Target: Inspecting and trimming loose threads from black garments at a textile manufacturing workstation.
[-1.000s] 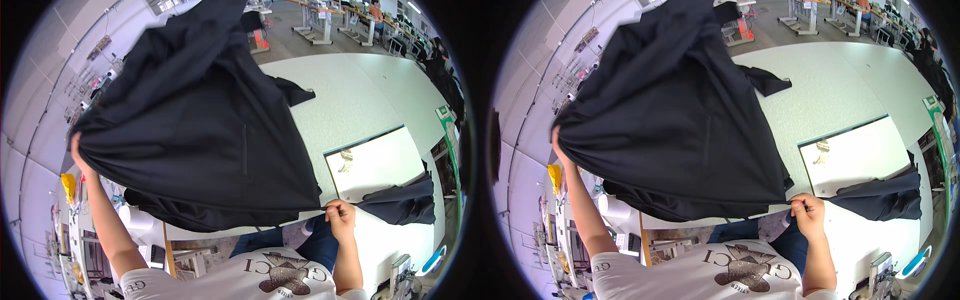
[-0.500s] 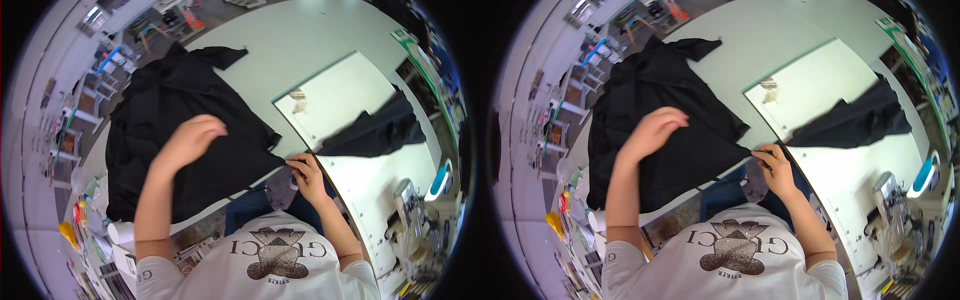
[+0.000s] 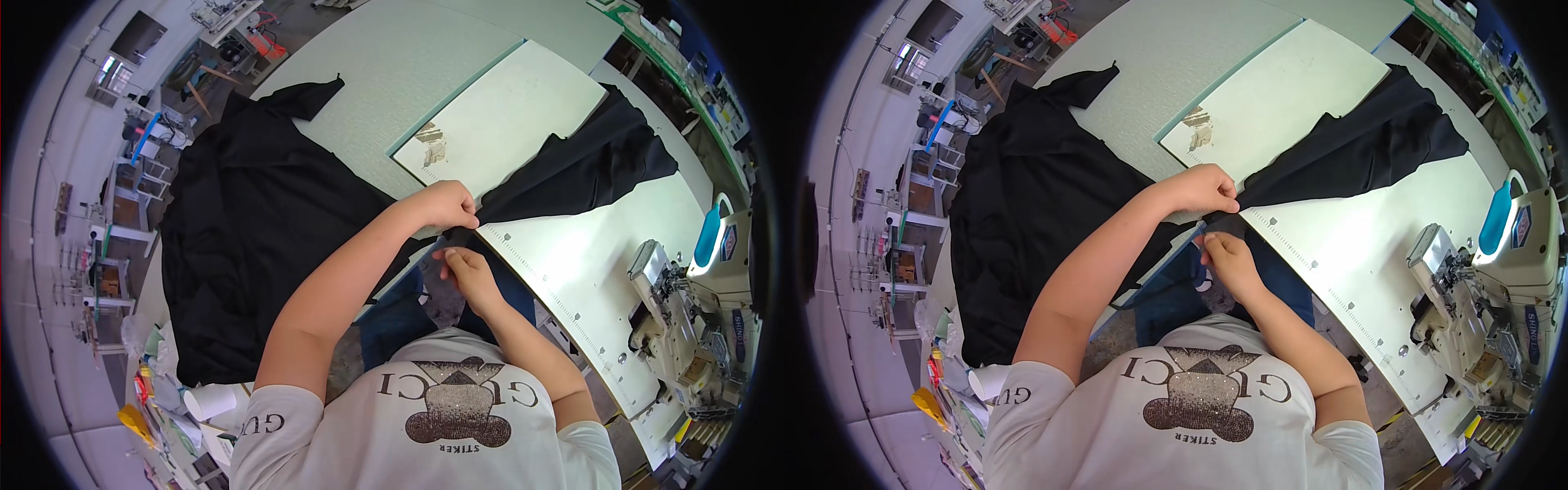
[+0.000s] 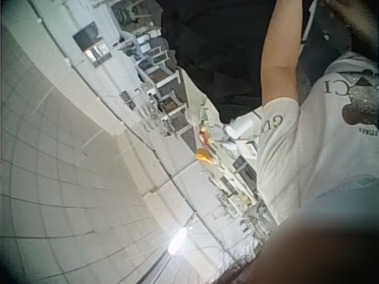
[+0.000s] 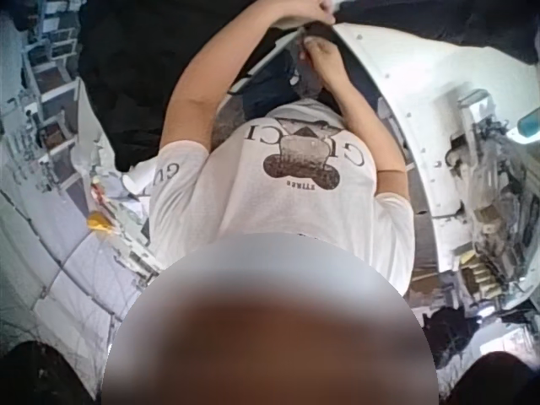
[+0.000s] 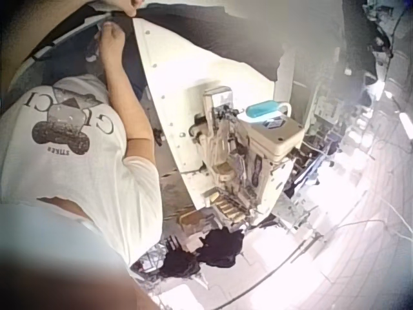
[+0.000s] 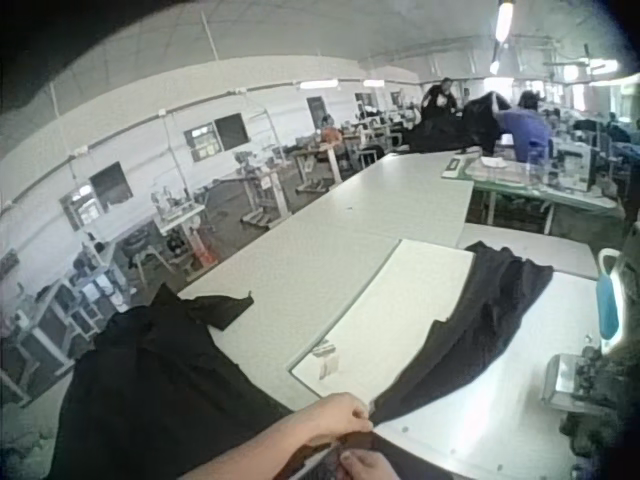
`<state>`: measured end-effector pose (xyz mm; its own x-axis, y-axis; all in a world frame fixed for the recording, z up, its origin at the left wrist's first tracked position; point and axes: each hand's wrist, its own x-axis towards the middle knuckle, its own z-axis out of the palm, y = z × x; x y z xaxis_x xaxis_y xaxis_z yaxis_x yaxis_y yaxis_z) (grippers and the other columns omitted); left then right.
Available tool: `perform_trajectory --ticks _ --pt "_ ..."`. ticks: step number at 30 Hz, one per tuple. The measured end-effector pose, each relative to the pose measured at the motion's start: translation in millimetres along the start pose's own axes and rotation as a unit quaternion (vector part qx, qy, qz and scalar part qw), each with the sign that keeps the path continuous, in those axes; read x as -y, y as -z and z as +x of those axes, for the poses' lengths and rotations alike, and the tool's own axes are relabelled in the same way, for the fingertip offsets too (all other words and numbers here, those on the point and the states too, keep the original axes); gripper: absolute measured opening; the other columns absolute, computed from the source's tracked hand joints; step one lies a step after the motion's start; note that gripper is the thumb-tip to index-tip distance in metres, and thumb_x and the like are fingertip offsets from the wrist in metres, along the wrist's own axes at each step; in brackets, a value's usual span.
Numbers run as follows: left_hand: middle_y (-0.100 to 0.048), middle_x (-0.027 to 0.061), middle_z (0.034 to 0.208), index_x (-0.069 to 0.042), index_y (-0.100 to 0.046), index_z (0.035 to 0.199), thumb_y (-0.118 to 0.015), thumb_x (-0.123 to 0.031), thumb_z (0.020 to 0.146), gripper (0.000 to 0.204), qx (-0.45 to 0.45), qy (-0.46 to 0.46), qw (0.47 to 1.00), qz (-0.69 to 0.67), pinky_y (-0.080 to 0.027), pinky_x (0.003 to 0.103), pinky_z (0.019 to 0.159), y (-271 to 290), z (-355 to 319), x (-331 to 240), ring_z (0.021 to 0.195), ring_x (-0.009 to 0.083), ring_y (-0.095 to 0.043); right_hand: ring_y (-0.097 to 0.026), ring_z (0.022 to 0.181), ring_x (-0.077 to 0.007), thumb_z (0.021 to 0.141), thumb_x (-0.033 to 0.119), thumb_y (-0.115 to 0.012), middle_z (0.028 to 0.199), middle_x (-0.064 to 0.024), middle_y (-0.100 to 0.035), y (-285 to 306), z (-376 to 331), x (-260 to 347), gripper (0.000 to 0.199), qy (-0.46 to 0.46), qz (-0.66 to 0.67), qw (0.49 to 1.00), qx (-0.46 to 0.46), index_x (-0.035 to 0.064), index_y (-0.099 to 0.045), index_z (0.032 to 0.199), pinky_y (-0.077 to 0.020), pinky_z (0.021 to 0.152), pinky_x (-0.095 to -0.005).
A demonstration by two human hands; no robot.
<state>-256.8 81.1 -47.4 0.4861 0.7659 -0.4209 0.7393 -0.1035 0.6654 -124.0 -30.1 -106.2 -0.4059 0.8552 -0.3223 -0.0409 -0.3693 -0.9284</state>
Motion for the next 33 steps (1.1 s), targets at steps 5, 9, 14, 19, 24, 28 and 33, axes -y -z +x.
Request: perform_trajectory --ticks 5,9,14,19,24,28,33 --pt "-0.065 0.0098 0.068 -0.001 -0.068 0.08 -0.071 -0.021 0.074 0.021 0.005 -0.005 1.0 0.017 -0.046 0.029 0.062 2 1 -4 0.064 0.0142 -0.059 -0.039 0.049 -0.0028 0.096 0.023 -0.044 0.062 0.0018 -0.052 -14 12 7 0.029 -0.025 0.132 0.991 0.0 0.001 -0.063 0.093 -0.0292 0.044 -0.019" --pt "-0.063 0.0087 0.067 0.0 -0.065 0.079 -0.068 -0.021 0.076 0.021 0.009 -0.004 1.0 0.019 -0.046 0.03 0.062 -2 1 -5 0.063 0.014 -0.057 -0.038 0.052 -0.004 0.096 0.022 -0.045 0.063 0.0025 -0.05 -13 13 3 0.027 -0.01 0.104 0.994 -0.022 0.0032 -0.062 0.09 -0.0293 0.046 -0.0197" --pt "-0.06 0.0043 0.08 0.002 -0.059 0.086 -0.051 -0.016 0.086 0.02 0.002 0.028 0.95 -0.312 -0.043 0.026 0.069 -15 -5 -8 0.073 0.0114 -0.052 -0.045 0.056 -0.0056 0.089 0.014 -0.055 0.061 -0.0005 -0.051 6 -24 8 0.017 0.124 -0.071 0.988 -0.056 -0.0004 -0.064 0.093 -0.0388 0.053 -0.0226" --pt "-0.05 0.0013 0.072 -0.009 -0.047 0.074 -0.044 -0.018 0.09 0.019 -0.004 -0.221 0.677 -0.702 -0.039 0.029 0.079 -23 -45 -41 0.077 0.0122 -0.047 -0.045 0.057 -0.0069 0.075 0.006 -0.07 0.061 -0.0001 -0.049 33 -58 49 0.033 0.244 -0.181 0.927 -0.221 0.0043 -0.063 0.107 -0.039 0.055 -0.0214" --pt "-0.043 -0.0034 0.061 -0.017 -0.034 0.059 -0.045 -0.025 0.087 0.031 -0.024 -0.419 0.542 -0.728 -0.03 0.027 0.069 18 -127 -98 0.067 0.0109 -0.04 -0.037 0.052 -0.0063 0.073 -0.002 -0.068 0.1 -0.0084 -0.052 67 -40 85 0.047 0.452 -0.242 0.769 -0.382 0.0043 -0.056 0.118 -0.033 0.05 -0.0197" --pt "-0.049 -0.0092 0.059 -0.018 -0.05 0.055 -0.055 -0.021 0.081 0.027 -0.137 -0.551 0.397 -0.721 -0.037 0.025 0.071 45 -220 -93 0.065 0.0068 -0.047 -0.037 0.052 -0.0086 0.067 0.0 -0.074 0.115 -0.0137 -0.044 71 -24 113 0.055 0.55 -0.265 0.656 -0.443 0.0041 -0.053 0.118 -0.0335 0.05 -0.0215" --pt "-0.051 0.0012 0.071 -0.009 -0.05 0.075 -0.048 0.006 0.077 0.015 -0.215 -0.767 0.228 -0.559 -0.041 0.03 0.073 52 -349 -73 0.07 0.0139 -0.052 -0.047 0.071 -0.0179 0.057 0.002 -0.08 0.11 -0.0143 -0.048 10 -8 139 0.052 0.616 -0.297 0.637 -0.356 0.0052 -0.06 0.105 -0.0419 0.059 -0.0288"
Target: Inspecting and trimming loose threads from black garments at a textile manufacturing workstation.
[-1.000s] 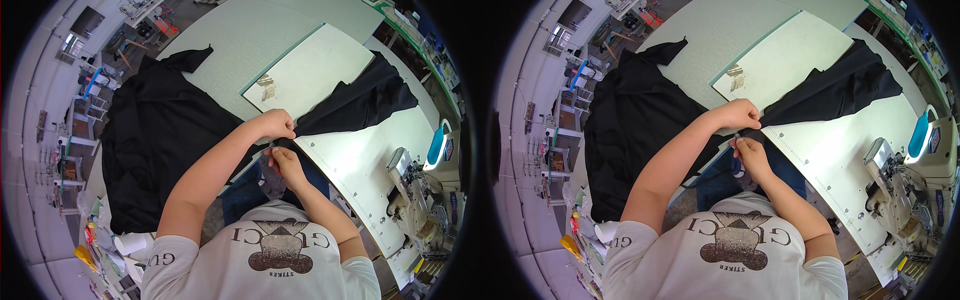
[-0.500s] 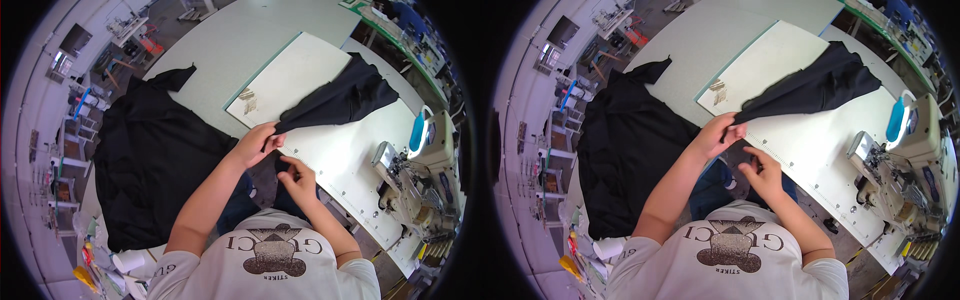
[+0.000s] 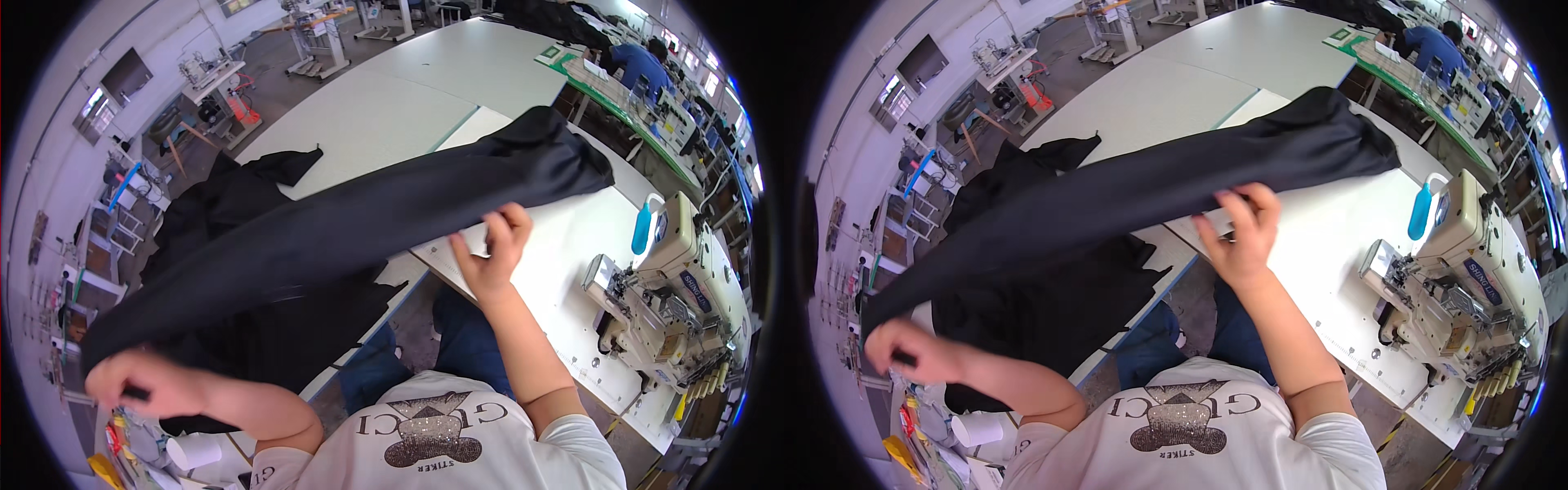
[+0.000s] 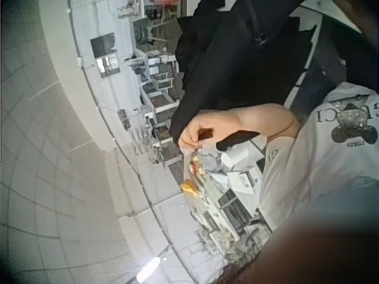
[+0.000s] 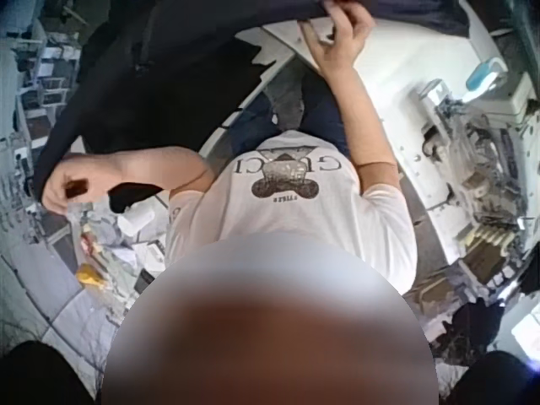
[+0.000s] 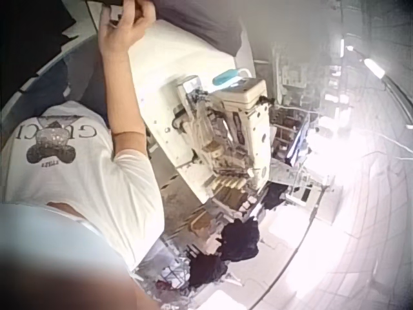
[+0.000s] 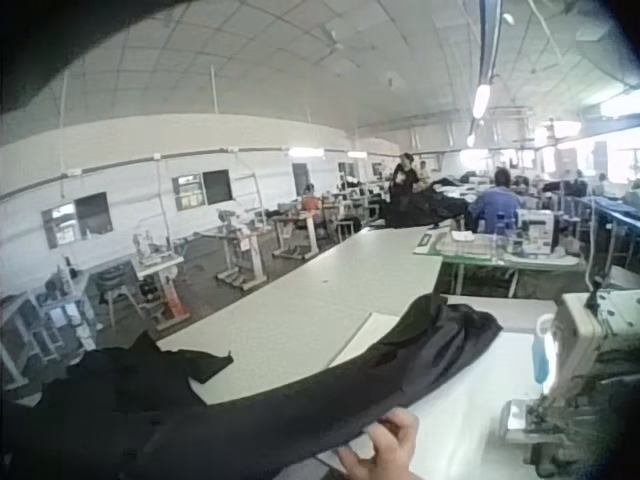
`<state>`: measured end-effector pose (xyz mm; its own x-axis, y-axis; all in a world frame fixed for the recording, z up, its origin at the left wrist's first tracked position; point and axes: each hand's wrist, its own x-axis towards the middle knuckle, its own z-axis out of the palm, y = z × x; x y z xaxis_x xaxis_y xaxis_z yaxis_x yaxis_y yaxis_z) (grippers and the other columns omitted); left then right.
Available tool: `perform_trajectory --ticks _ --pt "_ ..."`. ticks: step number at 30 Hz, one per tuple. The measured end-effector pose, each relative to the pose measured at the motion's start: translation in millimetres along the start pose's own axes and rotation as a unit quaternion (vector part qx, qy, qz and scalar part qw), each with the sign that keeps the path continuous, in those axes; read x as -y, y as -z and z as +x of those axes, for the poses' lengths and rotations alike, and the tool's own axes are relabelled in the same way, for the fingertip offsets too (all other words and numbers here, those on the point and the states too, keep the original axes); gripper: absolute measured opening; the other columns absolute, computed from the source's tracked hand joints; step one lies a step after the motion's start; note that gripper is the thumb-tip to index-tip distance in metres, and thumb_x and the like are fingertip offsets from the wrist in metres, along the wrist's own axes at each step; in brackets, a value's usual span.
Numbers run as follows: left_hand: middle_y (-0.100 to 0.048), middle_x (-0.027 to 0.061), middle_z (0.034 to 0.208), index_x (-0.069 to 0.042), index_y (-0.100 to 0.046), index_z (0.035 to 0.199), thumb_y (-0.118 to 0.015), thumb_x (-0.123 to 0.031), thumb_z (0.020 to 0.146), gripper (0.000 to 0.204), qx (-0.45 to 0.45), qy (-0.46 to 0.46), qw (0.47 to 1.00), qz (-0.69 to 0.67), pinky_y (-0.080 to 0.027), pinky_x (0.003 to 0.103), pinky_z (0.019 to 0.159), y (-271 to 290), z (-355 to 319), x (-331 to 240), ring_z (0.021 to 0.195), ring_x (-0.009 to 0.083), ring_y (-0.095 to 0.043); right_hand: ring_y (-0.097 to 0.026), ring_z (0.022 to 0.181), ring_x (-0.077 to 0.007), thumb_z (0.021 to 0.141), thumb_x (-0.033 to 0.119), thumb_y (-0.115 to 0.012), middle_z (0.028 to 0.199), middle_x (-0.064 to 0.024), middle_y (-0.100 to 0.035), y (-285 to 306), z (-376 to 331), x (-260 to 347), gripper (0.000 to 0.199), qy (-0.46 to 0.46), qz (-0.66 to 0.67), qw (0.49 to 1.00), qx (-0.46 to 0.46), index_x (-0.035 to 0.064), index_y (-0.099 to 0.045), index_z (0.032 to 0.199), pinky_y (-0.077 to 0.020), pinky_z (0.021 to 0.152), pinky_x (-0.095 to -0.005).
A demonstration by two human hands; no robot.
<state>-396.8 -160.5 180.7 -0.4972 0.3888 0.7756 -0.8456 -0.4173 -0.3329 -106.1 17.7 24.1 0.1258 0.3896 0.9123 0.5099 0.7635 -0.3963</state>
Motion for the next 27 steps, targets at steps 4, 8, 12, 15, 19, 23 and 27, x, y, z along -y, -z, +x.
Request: perform_trajectory --ticks 4,8,12,15,19,23,27 --pt "-0.051 0.0051 0.068 -0.005 -0.05 0.073 -0.05 0.002 0.08 0.01 0.134 -0.125 0.98 0.076 -0.043 0.031 0.075 -95 9 -118 0.067 0.0168 -0.053 -0.053 0.065 -0.0185 0.051 -0.001 -0.065 0.099 -0.0096 -0.058 -36 26 40 0.051 0.124 0.078 0.989 0.008 0.0096 -0.067 0.101 -0.0445 0.053 -0.0282" --pt "-0.047 0.0054 0.072 -0.006 -0.048 0.076 -0.056 0.004 0.073 0.013 0.083 -0.154 0.931 0.32 -0.039 0.032 0.078 -93 25 -149 0.075 0.0164 -0.05 -0.061 0.077 -0.0245 0.051 -0.001 -0.063 0.091 -0.0097 -0.061 -67 12 76 0.045 0.155 0.168 0.934 0.276 0.0055 -0.065 0.095 -0.0495 0.065 -0.0309" --pt "-0.058 0.0087 0.082 0.005 -0.057 0.089 -0.056 -0.003 0.088 0.009 -0.197 -0.043 0.808 0.554 -0.045 0.029 0.072 24 33 -173 0.076 0.0157 -0.054 -0.061 0.078 -0.0133 0.065 -0.003 -0.061 0.081 -0.0072 -0.065 -71 19 43 0.026 -0.203 0.335 0.758 0.522 -0.001 -0.065 0.09 -0.0473 0.07 -0.0252" --pt "-0.062 0.0087 0.088 0.002 -0.058 0.095 -0.053 -0.016 0.094 0.019 -0.346 0.027 0.734 0.584 -0.05 0.024 0.07 117 9 -200 0.076 0.0121 -0.058 -0.065 0.08 -0.0237 0.068 0.012 -0.072 0.087 -0.0148 -0.067 -81 8 -19 0.031 -0.181 0.092 0.863 0.462 -0.0018 -0.065 0.094 -0.0506 0.075 -0.0319" --pt "-0.063 0.0007 0.09 -0.004 -0.059 0.1 -0.056 -0.02 0.093 0.018 -0.528 0.022 0.668 0.524 -0.047 0.023 0.07 167 -42 -225 0.074 0.0092 -0.053 -0.062 0.072 -0.0276 0.072 0.005 -0.068 0.079 -0.0129 -0.062 -87 -13 -2 0.017 -0.179 0.0 0.931 0.318 0.0008 -0.063 0.088 -0.0496 0.066 -0.0335" --pt "-0.062 -0.0012 0.095 -0.006 -0.06 0.101 -0.058 -0.022 0.093 0.018 -0.517 -0.032 0.602 0.608 -0.043 0.023 0.074 177 -48 -209 0.077 0.0077 -0.051 -0.061 0.069 -0.0282 0.074 0.005 -0.067 0.078 -0.0103 -0.059 -96 -56 34 0.01 -0.097 0.062 0.928 0.355 0.0038 -0.064 0.084 -0.0499 0.063 -0.0354" --pt "-0.062 0.0032 0.104 0.003 -0.062 0.1 -0.057 -0.019 0.092 0.024 -0.304 -0.106 0.506 0.8 -0.038 0.024 0.087 167 -32 -203 0.093 0.0092 -0.054 -0.062 0.075 -0.0303 0.074 0.013 -0.069 0.096 -0.0097 -0.055 -114 -73 36 0.025 -0.107 -0.044 0.936 0.332 0.0075 -0.061 0.097 -0.0505 0.065 -0.0379"
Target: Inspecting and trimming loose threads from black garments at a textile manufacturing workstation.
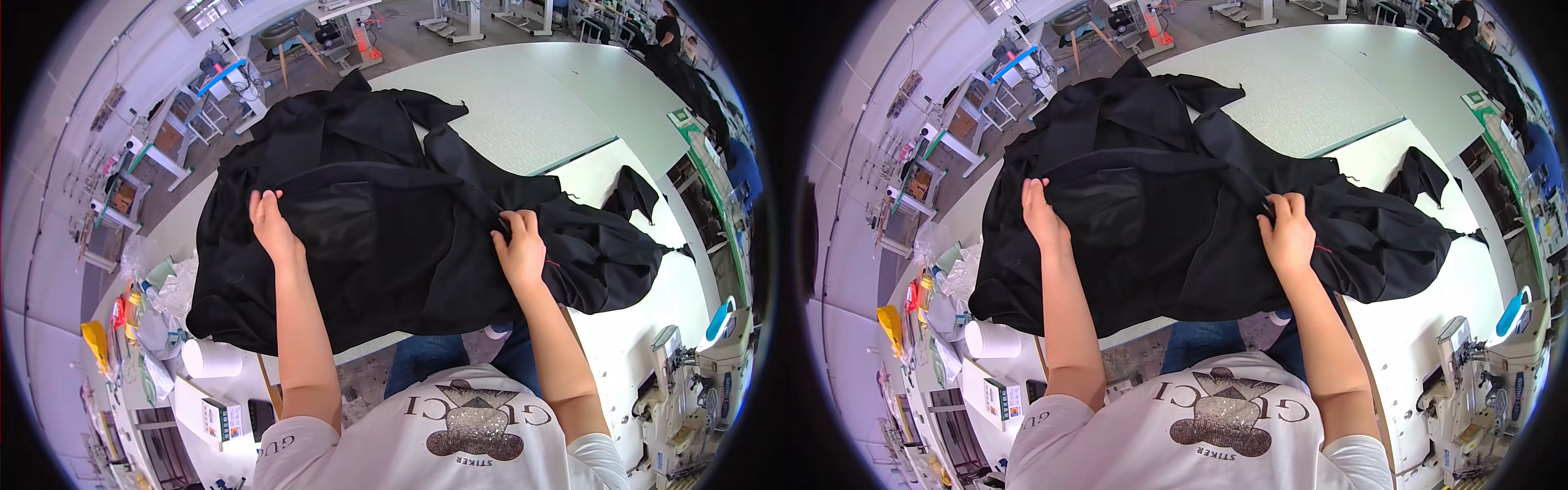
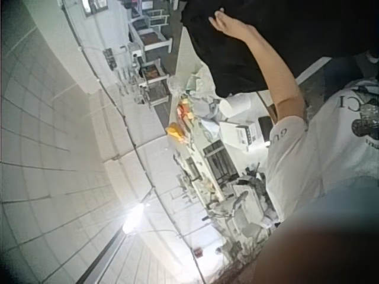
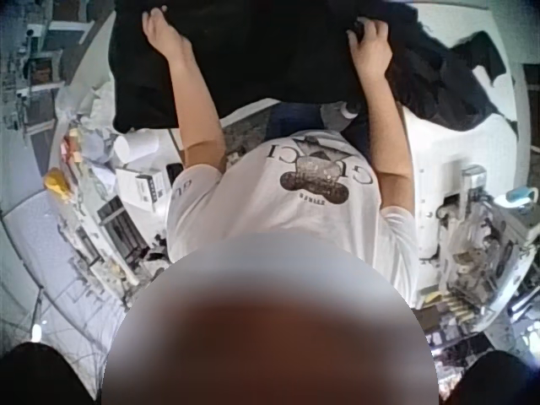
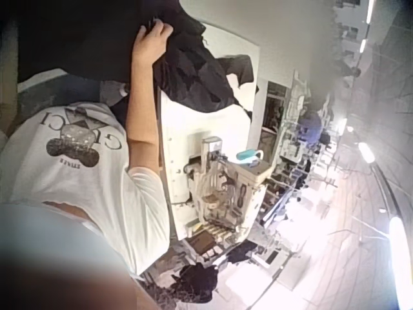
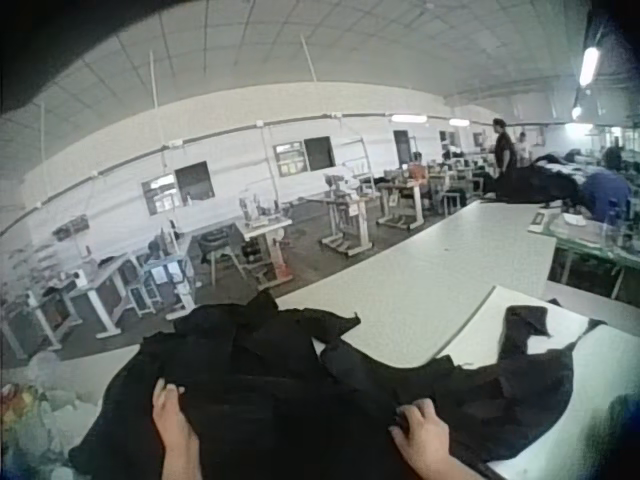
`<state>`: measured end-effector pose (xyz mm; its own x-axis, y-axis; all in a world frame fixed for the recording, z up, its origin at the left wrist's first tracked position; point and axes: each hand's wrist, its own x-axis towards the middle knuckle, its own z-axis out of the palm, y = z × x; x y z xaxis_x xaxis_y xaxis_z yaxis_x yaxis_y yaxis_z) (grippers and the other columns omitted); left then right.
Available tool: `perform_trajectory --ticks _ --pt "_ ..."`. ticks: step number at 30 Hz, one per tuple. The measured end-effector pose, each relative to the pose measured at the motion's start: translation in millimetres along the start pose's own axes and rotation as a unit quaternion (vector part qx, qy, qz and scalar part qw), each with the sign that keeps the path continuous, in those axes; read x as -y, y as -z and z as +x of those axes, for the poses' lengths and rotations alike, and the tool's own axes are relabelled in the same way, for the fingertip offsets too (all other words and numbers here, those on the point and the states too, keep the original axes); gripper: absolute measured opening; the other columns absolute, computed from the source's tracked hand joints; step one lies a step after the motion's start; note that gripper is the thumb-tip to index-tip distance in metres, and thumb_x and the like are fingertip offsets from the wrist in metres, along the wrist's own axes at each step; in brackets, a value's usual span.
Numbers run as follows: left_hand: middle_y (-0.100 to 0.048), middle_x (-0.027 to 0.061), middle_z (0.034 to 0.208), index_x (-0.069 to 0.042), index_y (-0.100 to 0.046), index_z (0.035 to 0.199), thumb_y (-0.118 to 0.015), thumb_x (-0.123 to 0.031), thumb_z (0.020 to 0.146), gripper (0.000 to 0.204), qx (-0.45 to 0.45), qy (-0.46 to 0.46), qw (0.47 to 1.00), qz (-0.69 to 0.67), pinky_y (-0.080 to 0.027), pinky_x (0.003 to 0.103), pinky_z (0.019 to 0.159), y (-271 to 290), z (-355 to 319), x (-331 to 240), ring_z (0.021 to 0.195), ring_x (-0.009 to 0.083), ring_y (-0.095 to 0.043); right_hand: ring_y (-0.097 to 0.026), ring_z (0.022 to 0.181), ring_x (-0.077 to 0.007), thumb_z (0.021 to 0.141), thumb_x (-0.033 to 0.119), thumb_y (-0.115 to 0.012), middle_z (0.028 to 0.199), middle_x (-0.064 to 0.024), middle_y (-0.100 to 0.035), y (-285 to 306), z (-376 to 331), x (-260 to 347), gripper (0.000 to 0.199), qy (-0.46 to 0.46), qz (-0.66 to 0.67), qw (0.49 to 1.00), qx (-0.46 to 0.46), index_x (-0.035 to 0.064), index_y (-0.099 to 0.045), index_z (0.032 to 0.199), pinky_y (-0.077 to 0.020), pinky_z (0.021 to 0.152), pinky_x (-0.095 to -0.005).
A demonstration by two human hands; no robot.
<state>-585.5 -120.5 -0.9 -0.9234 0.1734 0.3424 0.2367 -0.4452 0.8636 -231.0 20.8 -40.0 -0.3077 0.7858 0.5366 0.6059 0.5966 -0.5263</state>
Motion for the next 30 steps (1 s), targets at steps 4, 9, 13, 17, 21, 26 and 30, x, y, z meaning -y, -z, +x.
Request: perform_trajectory --ticks 4,9,13,17,21,26,30 --pt "-0.063 0.0009 0.089 0.0 -0.063 0.093 -0.054 -0.019 0.095 0.022 0.041 0.016 0.996 -0.081 -0.035 0.019 0.057 -12 4 -44 0.065 0.0019 -0.044 -0.064 0.081 -0.028 0.078 0.017 -0.068 0.091 -0.0138 -0.062 -13 19 -26 0.024 -0.077 0.097 0.992 -0.012 0.0016 -0.064 0.096 -0.0505 0.07 -0.0362" --pt "-0.064 0.0058 0.094 0.001 -0.062 0.095 -0.057 -0.02 0.094 0.022 0.079 -0.106 0.989 -0.073 -0.041 0.02 0.073 -18 4 -103 0.079 0.0053 -0.052 -0.063 0.06 -0.015 0.085 0.017 -0.061 0.066 -0.0104 -0.065 5 68 -8 0.019 -0.162 0.174 0.965 0.106 -0.0007 -0.067 0.086 -0.0468 0.058 -0.026" --pt "-0.063 0.0102 0.108 0.003 -0.059 0.105 -0.066 -0.008 0.085 0.024 0.123 -0.131 0.98 -0.087 -0.04 0.023 0.09 -22 -5 -140 0.096 0.011 -0.055 -0.06 0.072 -0.0098 0.085 0.018 -0.062 0.078 -0.0053 -0.067 0 94 24 0.021 -0.042 0.327 0.922 0.201 -0.0015 -0.068 0.092 -0.0458 0.069 -0.0231" --pt "-0.061 0.0101 0.112 0.004 -0.057 0.114 -0.069 0.0 0.079 0.037 0.134 -0.106 0.983 -0.061 -0.044 0.02 0.083 -20 -19 -167 0.09 0.0088 -0.057 -0.058 0.081 -0.007 0.084 0.015 -0.065 0.087 -0.0038 -0.066 17 112 105 0.025 0.023 0.423 0.817 0.391 -0.0009 -0.065 0.103 -0.0446 0.078 -0.0214" --pt "-0.061 0.0089 0.112 0.005 -0.057 0.117 -0.062 0.006 0.079 0.038 0.125 -0.1 0.987 -0.016 -0.043 0.019 0.079 -23 -31 -187 0.086 0.0066 -0.055 -0.04 0.065 -0.0045 0.07 0.006 -0.076 0.085 0.0041 -0.057 25 109 158 0.032 0.172 0.469 0.79 0.355 0.004 -0.065 0.099 -0.0352 0.061 -0.0201" --pt "-0.063 0.0096 0.105 0.004 -0.056 0.118 -0.058 0.007 0.081 0.038 0.127 -0.12 0.985 0.015 -0.047 0.023 0.083 -26 -36 -196 0.088 0.0115 -0.061 -0.04 0.066 -0.0037 0.071 0.004 -0.073 0.075 0.0039 -0.051 33 102 183 0.02 0.154 0.48 0.776 0.379 0.0024 -0.062 0.089 -0.0354 0.058 -0.0216" --pt "-0.062 0.0094 0.108 0.004 -0.058 0.115 -0.058 0.007 0.081 0.034 0.085 -0.125 0.988 0.021 -0.044 0.023 0.085 -20 -31 -194 0.093 0.0113 -0.058 -0.041 0.061 -0.0062 0.073 0.008 -0.071 0.06 -0.0009 -0.045 45 102 153 0.02 0.183 0.416 0.795 0.403 -0.0023 -0.055 0.078 -0.0383 0.058 -0.0258"
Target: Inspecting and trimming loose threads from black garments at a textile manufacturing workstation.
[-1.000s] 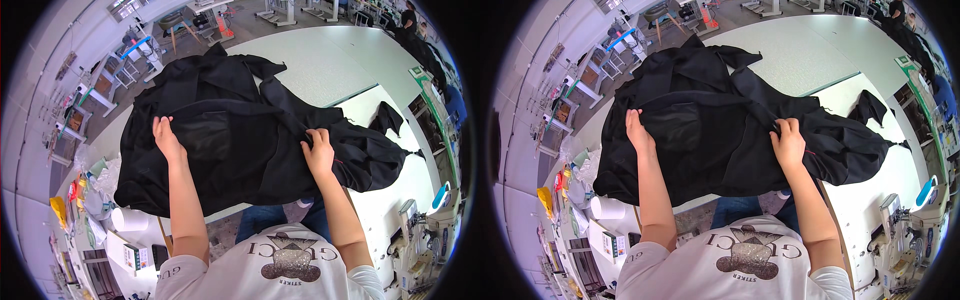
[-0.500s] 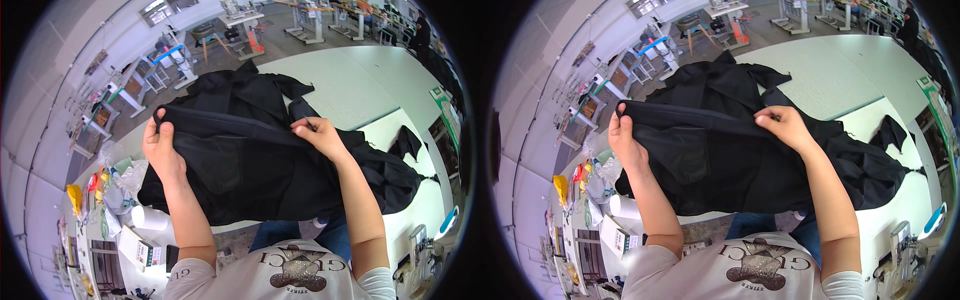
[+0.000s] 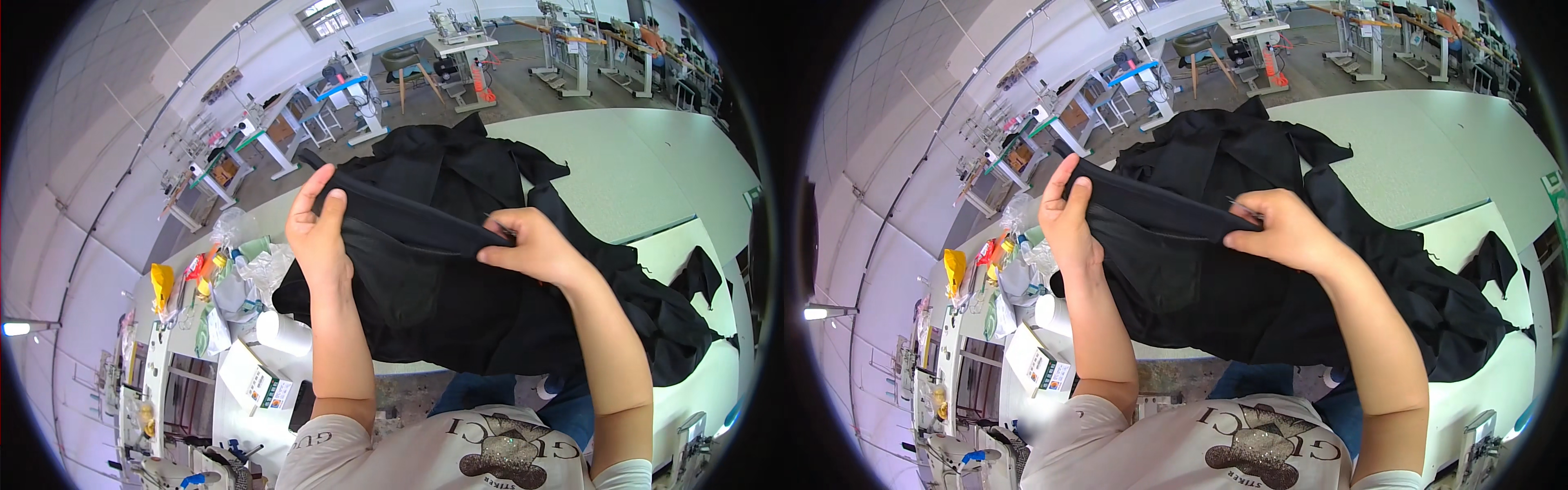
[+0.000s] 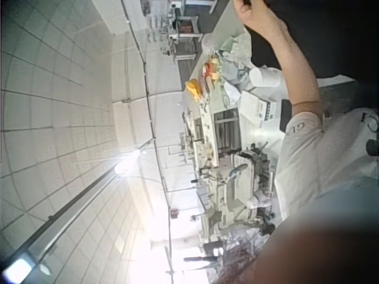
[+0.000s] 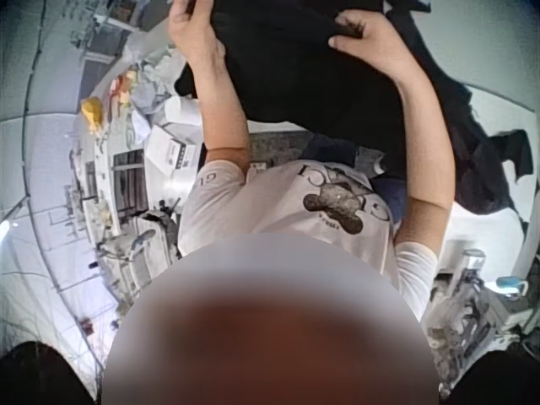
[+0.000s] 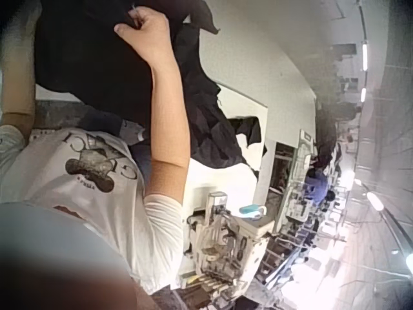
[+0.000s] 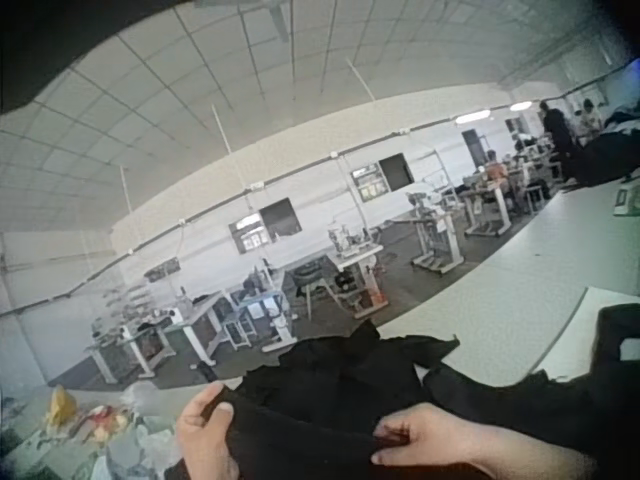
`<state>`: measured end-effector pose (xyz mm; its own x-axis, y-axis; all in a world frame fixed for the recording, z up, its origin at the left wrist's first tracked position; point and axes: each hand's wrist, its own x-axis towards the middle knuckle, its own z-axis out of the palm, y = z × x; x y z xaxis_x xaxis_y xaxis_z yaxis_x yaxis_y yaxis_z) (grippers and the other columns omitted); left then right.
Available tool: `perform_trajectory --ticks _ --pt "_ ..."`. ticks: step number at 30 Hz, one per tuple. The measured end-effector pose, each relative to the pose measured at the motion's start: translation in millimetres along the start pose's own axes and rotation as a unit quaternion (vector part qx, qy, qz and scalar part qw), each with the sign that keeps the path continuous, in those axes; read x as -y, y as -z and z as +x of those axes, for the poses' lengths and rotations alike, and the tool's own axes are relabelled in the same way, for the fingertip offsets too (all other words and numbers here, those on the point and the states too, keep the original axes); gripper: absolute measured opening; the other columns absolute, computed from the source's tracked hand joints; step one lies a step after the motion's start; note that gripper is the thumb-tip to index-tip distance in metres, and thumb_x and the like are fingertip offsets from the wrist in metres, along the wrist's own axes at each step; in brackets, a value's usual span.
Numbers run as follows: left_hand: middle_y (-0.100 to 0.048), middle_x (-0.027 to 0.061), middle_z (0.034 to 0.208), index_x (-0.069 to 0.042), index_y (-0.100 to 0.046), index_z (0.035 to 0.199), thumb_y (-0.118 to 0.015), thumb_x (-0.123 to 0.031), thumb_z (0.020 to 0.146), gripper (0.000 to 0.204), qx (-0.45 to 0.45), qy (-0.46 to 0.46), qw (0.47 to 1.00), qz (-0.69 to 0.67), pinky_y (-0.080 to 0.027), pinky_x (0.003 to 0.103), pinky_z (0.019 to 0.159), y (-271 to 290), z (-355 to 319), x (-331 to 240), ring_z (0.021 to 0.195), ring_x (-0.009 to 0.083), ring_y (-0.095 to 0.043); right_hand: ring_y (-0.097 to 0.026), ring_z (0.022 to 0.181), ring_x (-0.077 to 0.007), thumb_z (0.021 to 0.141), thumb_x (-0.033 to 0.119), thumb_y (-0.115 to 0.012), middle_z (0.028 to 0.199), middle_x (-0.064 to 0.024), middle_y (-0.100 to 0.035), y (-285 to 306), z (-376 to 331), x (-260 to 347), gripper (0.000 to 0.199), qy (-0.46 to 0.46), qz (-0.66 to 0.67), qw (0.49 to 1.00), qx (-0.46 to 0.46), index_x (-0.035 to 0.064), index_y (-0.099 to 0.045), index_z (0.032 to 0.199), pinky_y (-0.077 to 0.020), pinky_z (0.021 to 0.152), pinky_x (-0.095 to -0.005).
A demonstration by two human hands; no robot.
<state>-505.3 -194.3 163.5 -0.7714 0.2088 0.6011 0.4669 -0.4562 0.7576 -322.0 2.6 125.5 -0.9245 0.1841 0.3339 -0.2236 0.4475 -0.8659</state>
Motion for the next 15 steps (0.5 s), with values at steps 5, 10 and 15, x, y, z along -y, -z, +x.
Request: perform_trajectory --ticks 5,10,15 --pt "-0.063 0.0073 0.107 0.0 -0.062 0.112 -0.059 0.006 0.082 0.03 -0.068 -0.003 0.998 -0.002 -0.046 0.023 0.084 12 14 16 0.092 0.0119 -0.058 -0.037 0.051 -0.0037 0.073 0.004 -0.067 0.057 0.0051 -0.042 53 -61 -4 0.009 -0.176 0.016 0.984 0.003 0.0005 -0.059 0.076 -0.0305 0.047 -0.0231" --pt "-0.065 0.0097 0.099 0.002 -0.061 0.113 -0.056 0.006 0.084 0.029 -0.067 0.027 0.997 -0.031 -0.051 0.026 0.077 29 34 45 0.084 0.0146 -0.062 -0.035 0.053 -0.0033 0.069 0.004 -0.067 0.057 0.0065 -0.041 92 -126 -23 0.011 -0.231 -0.004 0.973 -0.005 0.0023 -0.056 0.07 -0.0278 0.049 -0.0219" --pt "-0.065 0.0098 0.094 0.001 -0.061 0.113 -0.056 0.006 0.084 0.03 -0.074 0.055 0.994 -0.056 -0.054 0.028 0.072 36 43 74 0.079 0.0175 -0.063 -0.036 0.054 -0.0031 0.068 0.004 -0.067 0.058 0.0067 -0.041 101 -175 -34 0.012 -0.288 0.019 0.957 -0.02 0.0022 -0.055 0.069 -0.0283 0.049 -0.0216"
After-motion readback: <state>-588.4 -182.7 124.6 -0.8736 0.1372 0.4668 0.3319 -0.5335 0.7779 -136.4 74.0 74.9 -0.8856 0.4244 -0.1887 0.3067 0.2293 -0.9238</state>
